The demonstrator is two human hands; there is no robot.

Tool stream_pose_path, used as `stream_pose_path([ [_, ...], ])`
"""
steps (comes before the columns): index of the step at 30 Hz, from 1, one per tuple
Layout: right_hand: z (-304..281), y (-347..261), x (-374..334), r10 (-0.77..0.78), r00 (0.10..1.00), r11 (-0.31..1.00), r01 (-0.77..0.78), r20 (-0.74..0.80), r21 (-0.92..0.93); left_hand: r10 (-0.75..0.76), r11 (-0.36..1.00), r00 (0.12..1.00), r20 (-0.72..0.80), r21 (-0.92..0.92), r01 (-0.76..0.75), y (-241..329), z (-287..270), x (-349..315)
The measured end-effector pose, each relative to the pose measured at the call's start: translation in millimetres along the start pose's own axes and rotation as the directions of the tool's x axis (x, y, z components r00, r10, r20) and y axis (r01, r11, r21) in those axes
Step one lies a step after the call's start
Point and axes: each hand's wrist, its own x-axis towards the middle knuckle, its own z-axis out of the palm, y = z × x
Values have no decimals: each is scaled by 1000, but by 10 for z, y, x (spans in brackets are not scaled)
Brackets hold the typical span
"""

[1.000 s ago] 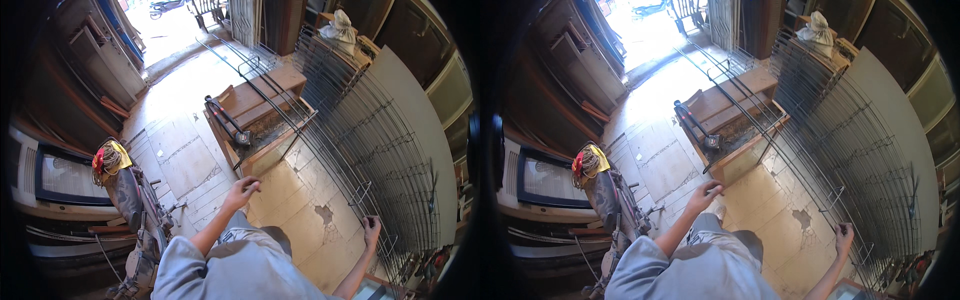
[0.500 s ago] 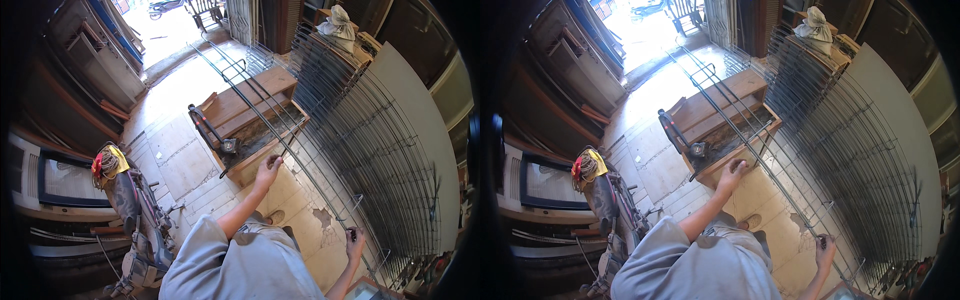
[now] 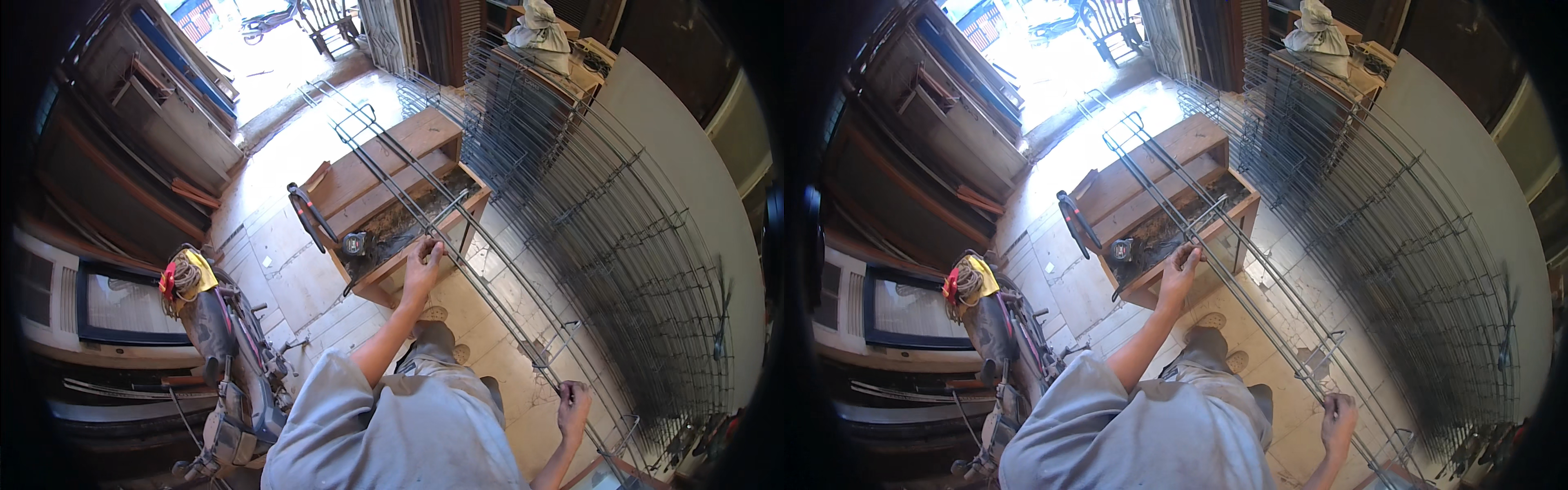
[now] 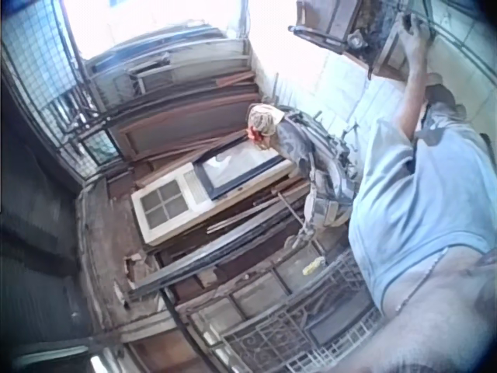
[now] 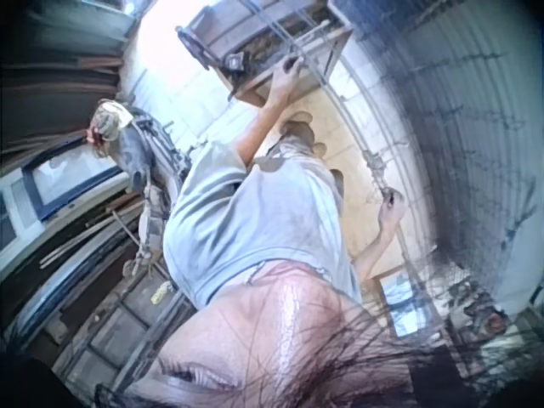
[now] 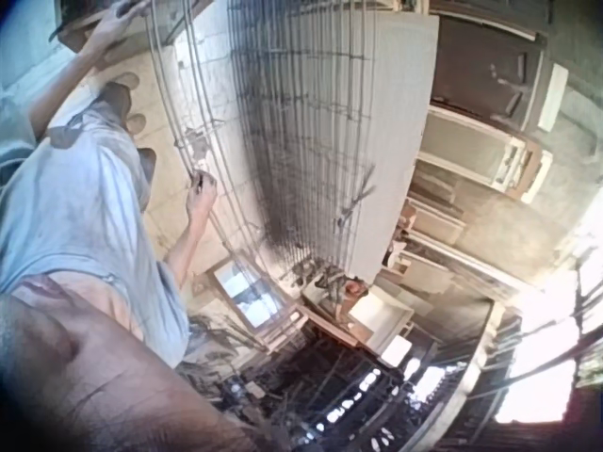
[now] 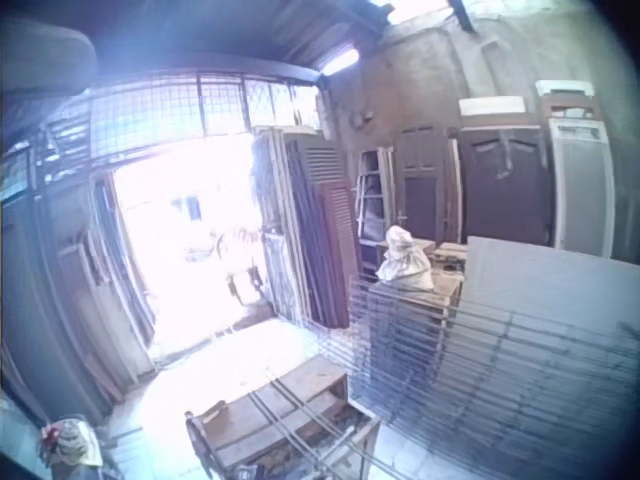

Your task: The person aligns metal rods on a wooden frame and secures the joints by twisting thin wire around them using pliers.

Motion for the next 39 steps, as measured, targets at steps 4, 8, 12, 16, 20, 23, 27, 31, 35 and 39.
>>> stream_pose_path([
  [4, -325, 36, -100, 111, 993, 992, -113, 45, 50, 11, 998, 1000, 29, 56, -13, -3, -39, -63],
  [8, -435, 368, -333, 94, 989, 992, -83, 112, -99, -30, 999, 999, 11, 41, 29, 42, -63, -101],
  [12, -254, 379, -273, 152, 984, 985, -159, 95, 73, -36, 998, 999, 7, 49, 35, -22, -46, -107],
  [16, -69, 372, -127, 185, 970, 953, -216, 158, 212, -23, 1000, 999, 35, 5, 22, -95, -29, -103],
  [20, -6, 340, -99, 181, 981, 946, -192, 66, 260, -41, 999, 999, 21, 35, 41, -53, -13, -101],
  [23, -22, 319, -103, 245, 965, 933, -262, 97, 248, -43, 999, 999, 23, 32, 43, -44, -12, -112],
  [27, -116, 334, -120, 126, 991, 989, -121, -50, 89, -83, 996, 996, 27, -32, 84, -45, -14, -144],
  [31, -204, 241, -139, 179, 978, 976, -162, -110, 148, 20, 999, 995, 96, 43, -24, 60, -17, -160],
  [35, -167, 348, -140, 45, 998, 998, -43, -39, 54, -28, 996, 991, 128, 87, 17, 181, 102, -141],
  [39, -201, 217, -136, 122, 993, 992, -121, 11, -21, -157, 986, 966, 204, 87, 141, 348, 124, -106],
])
